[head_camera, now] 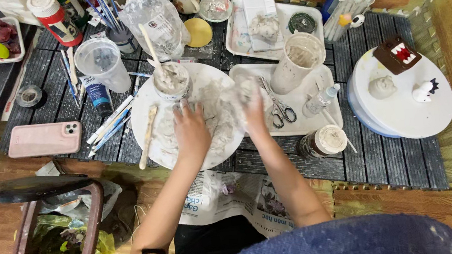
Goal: The person kneads a mass of white clay on a white plate using both hands. They repeatedly press, fold, and mix the material, occasionally picking up and repositioning portions of the clay.
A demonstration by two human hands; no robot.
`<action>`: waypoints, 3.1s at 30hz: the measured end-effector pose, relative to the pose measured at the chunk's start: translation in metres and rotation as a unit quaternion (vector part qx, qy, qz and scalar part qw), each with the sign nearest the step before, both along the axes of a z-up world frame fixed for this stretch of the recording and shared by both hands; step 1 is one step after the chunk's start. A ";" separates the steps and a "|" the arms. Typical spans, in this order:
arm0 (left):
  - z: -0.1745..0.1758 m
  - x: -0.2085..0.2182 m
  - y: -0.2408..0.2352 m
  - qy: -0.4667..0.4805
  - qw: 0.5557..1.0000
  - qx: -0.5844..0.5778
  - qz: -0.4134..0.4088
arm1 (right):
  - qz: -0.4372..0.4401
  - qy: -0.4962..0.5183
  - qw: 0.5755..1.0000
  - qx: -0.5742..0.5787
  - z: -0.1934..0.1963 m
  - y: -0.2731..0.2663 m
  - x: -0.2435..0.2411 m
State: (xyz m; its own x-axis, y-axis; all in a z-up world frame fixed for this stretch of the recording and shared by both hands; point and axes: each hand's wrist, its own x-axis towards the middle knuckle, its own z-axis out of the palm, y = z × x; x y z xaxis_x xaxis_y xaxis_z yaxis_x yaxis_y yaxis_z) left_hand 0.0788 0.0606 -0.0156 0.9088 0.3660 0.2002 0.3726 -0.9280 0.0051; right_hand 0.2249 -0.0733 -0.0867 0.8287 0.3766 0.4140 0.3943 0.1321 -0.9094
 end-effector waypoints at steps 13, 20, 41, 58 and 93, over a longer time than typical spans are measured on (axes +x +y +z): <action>0.008 0.011 0.006 -0.030 0.985 -0.166 0.036 | -0.127 0.147 0.980 0.034 -0.032 0.027 -0.013; 0.000 0.016 -0.001 -0.034 0.994 -0.101 0.014 | -0.072 0.107 0.989 0.075 0.000 0.027 -0.026; 0.040 -0.064 0.036 -0.210 0.882 -0.389 -0.164 | -0.090 0.127 0.984 0.088 0.010 0.022 -0.044; 0.072 -0.067 0.015 -0.359 0.757 -0.532 -0.123 | -0.093 -0.098 0.985 0.107 0.023 0.015 -0.076; 0.028 -0.034 -0.045 -0.425 0.562 -0.709 -0.008 | 0.224 -0.084 0.970 0.041 0.057 -0.037 -0.098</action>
